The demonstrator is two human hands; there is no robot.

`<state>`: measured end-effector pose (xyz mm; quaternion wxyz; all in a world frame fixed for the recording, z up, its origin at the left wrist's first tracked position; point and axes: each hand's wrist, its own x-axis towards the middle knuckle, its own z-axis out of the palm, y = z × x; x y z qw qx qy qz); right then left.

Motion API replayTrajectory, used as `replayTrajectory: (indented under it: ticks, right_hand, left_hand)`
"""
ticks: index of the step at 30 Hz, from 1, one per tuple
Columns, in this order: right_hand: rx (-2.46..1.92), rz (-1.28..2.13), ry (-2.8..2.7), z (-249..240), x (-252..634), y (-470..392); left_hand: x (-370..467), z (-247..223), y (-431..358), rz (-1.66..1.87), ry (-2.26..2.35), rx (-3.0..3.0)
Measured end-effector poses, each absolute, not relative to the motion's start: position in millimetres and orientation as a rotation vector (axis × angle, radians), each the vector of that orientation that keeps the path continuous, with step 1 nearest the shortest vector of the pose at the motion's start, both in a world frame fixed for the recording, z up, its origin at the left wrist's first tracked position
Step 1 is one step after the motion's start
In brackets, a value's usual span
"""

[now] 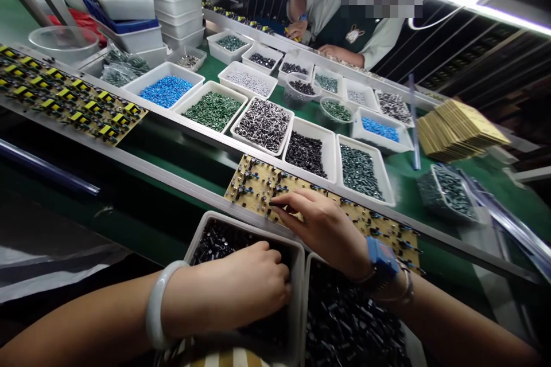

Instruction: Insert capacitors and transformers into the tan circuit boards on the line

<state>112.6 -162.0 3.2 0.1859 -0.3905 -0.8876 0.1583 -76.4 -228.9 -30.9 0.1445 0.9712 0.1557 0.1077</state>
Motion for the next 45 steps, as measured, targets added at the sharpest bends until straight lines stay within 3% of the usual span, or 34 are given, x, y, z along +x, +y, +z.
replayTrajectory:
  ticks: [14, 20, 23, 28, 33, 45]
  right_hand:
    - [-1.098, 0.259, -2.862, 21, 102, -155]
    - [-1.071, 0.220, -2.705, 23, 119, -163]
    - [-1.203, 0.339, -2.613, 31, 148, -179]
    - [-1.426, 0.834, -2.982, 22, 191, -230]
    - [-1.554, 0.948, -2.959, -3, 190, -266]
    - [-1.273, 1.122, -2.693, -5, 202, -270]
  left_hand:
    - [-95, -13, -217, 0.352, 0.487, 2.755]
    - [-113, -11, -200, 0.700, 0.735, 2.438]
    - [-121, -10, -192, 0.852, 0.782, 2.268]
    - [-117, -11, -179, 0.871, 0.874, 2.251]
    - [-100, -9, -170, 0.795, 0.943, 2.188]
    - [-59, -5, -148, 0.657, 1.040, 2.586]
